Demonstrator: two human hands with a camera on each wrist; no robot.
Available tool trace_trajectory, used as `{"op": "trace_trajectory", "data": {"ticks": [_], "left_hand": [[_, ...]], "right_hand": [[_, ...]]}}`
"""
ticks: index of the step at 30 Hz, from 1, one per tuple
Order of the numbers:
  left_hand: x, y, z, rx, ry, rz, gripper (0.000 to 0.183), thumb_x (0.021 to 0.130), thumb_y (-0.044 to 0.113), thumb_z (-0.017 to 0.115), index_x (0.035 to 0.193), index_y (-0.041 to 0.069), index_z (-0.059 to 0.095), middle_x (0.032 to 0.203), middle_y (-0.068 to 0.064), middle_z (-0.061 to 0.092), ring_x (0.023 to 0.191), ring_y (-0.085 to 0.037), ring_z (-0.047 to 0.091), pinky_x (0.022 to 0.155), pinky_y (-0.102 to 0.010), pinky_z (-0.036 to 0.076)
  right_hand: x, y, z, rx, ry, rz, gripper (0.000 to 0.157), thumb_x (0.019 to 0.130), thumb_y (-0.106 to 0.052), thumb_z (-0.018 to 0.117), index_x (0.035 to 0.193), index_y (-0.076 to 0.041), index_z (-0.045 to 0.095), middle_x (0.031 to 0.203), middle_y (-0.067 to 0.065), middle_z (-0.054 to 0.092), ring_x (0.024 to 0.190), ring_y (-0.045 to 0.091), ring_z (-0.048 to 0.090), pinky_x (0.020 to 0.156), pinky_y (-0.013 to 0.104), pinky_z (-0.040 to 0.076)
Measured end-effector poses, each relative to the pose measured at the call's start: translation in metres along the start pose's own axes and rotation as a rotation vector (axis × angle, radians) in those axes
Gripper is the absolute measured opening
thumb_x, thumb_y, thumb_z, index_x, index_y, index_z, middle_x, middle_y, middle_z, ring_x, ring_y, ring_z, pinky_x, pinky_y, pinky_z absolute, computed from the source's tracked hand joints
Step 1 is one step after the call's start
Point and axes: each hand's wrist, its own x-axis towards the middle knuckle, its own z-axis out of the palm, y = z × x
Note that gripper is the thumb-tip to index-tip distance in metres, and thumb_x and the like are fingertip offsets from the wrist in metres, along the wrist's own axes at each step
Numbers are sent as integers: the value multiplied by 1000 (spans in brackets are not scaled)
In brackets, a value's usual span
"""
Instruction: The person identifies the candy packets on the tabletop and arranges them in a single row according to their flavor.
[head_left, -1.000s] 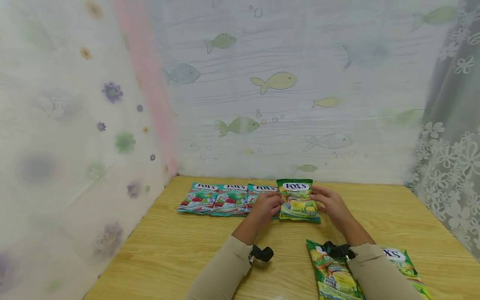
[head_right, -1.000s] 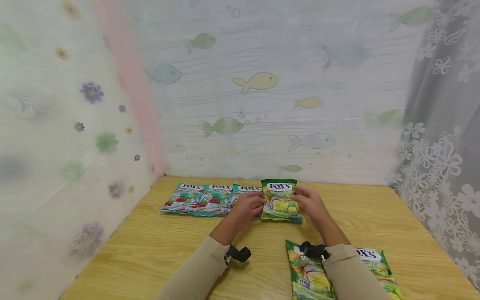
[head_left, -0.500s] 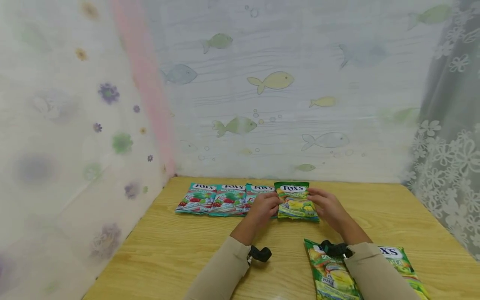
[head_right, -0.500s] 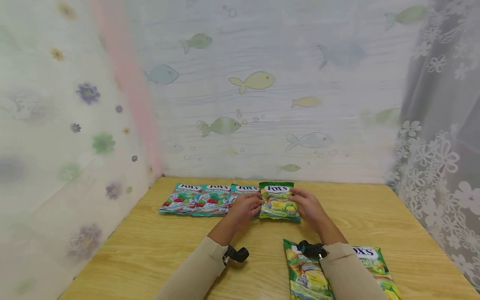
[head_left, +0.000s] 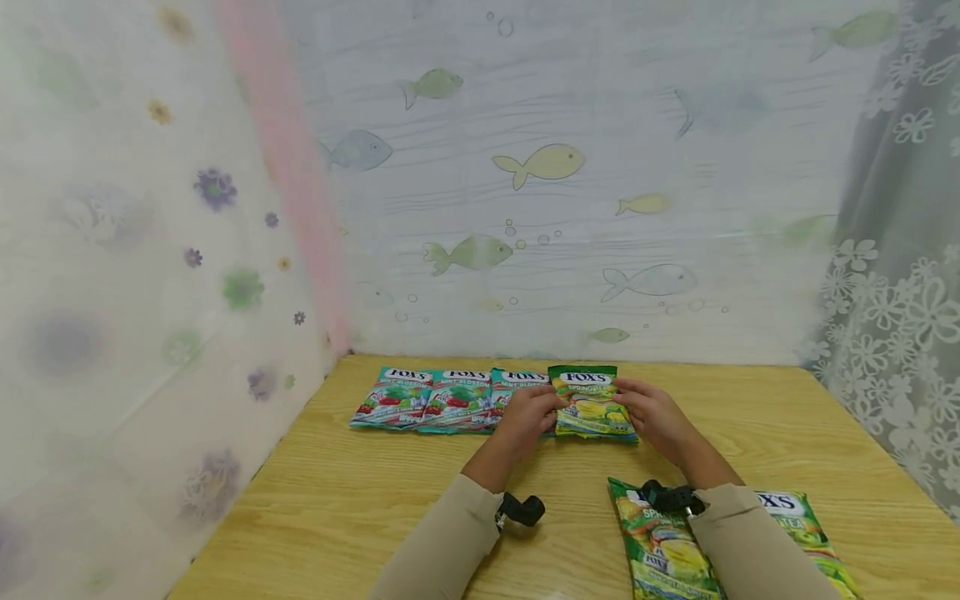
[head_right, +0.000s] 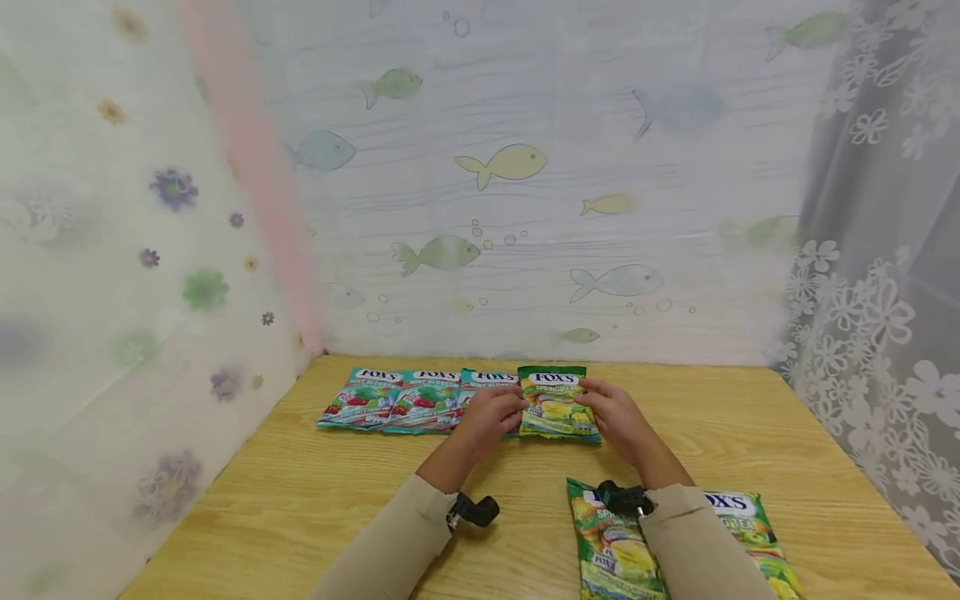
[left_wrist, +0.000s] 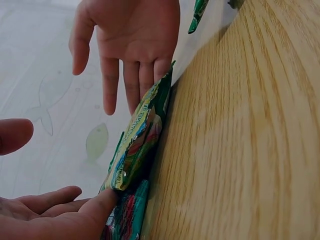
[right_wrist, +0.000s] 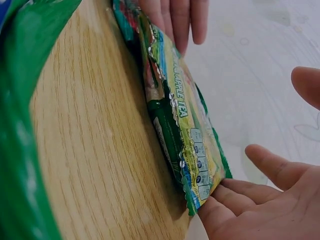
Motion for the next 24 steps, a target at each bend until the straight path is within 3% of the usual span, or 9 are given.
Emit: {"op": "trace_trajectory", "data": {"ticks": [2,3,24], "left_hand": [[0,1,1,-5,8,-10,49,103,13,58,144,-12,53,164,-26,33,145,-40,46,117,-50,43],[0,1,1,-9,13,-12,49,102,14,59,143,-12,53,163,-26,34,152,-42,35,120,-53,39],[1,4,0,-47,34,-54,58,100,14,64,149,-11,45,164,-24,34,151,-41,37,120,-51,39]], "right_hand": [[0,0,0,-4,-5,-2,69,112,-24,45,163,7,12,172,27,-5,158,46,-6,128,61,5],[0,0,0,-5,-7,-2,70,112,-25,46,163,8,11,172,27,-5,158,46,-6,128,61,5],[1,2,-1,-44,-9,12,68,112,-25,45,162,9,15,171,29,0,159,45,-4,127,60,7]]}}
